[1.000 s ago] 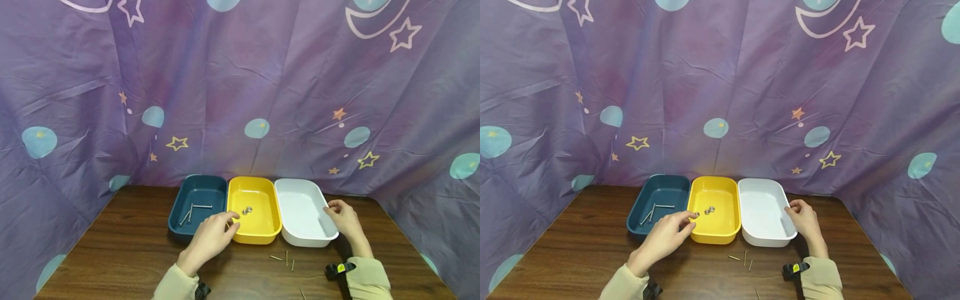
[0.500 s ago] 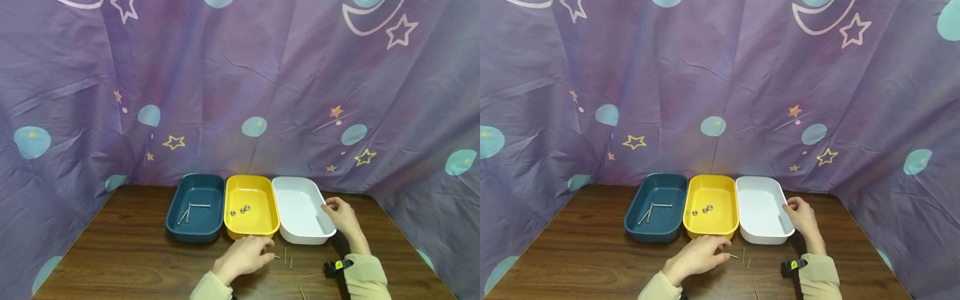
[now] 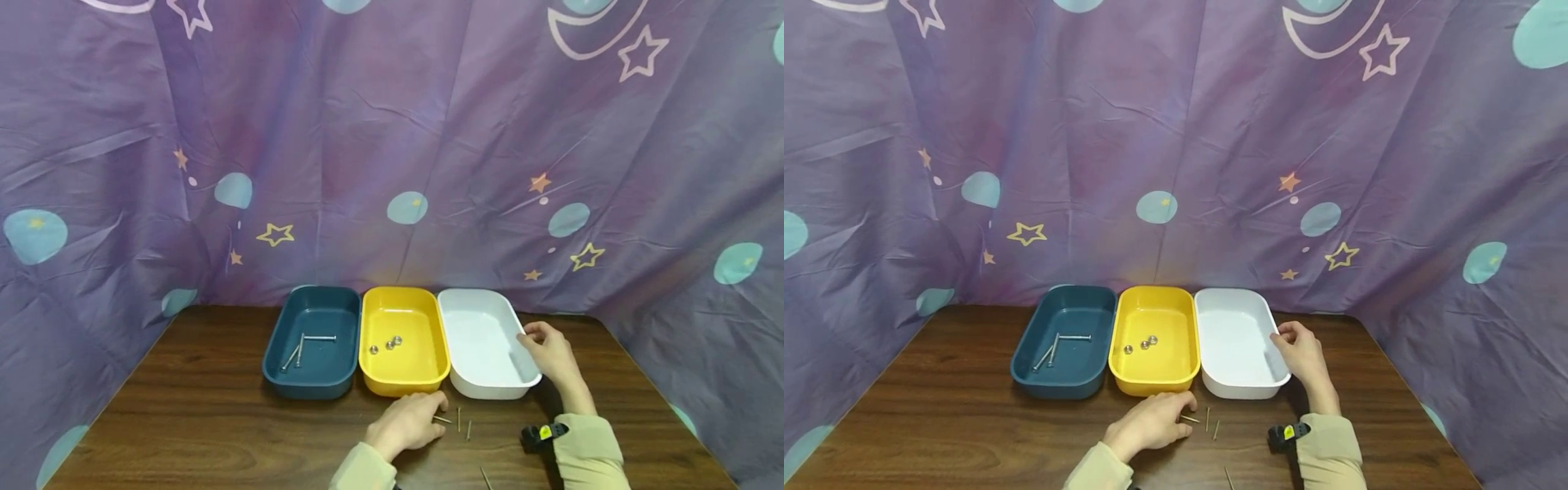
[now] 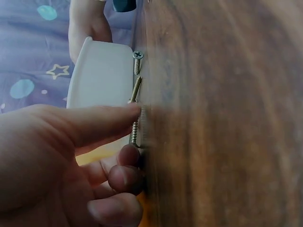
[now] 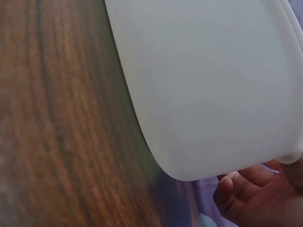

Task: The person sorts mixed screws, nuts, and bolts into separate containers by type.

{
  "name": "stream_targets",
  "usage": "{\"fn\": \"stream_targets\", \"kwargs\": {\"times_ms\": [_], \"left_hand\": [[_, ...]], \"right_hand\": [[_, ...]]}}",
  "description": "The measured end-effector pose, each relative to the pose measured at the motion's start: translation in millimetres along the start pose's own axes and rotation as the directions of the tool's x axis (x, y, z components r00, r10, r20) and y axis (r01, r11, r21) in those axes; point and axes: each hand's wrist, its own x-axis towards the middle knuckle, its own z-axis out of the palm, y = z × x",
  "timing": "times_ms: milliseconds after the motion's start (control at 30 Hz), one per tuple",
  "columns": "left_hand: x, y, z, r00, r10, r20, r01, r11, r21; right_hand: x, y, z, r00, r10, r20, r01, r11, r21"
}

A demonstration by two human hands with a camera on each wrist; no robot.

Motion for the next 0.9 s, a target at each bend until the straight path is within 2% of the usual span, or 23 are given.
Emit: {"fn": "stream_targets", "kwargs": {"times_ms": [300,467,667,900], "left_hand": [[-0.5,-9.9,1.6,0.998,0.062,-0.008,-0.062,0.997,-0.050],[-4.2,-12.7,-0.5,0.998,0.059,-0.005,-0.060,0.995,-0.074],[-6.2,-12.7,-0.5,0.997,0.071,0.003,-0.071,0.996,-0.057],[-7.4,-11.3,-2.0,0.994,0.086,0.064,-0.086,0.996,-0.002]], "right_hand": [[-2.6,-3.1,-1.8,1.000,0.008,0.000,-0.008,1.000,-0.008],[-5.4,-2.4,-1.2,1.000,0.012,0.002,-0.012,1.000,-0.008],[-6.8,-0.9,0.3,1.000,0.022,-0.003,-0.022,1.000,-0.006],[-4.4,-0.7,1.1,1.000,0.010,-0.019,-0.010,1.000,-0.003]]}}
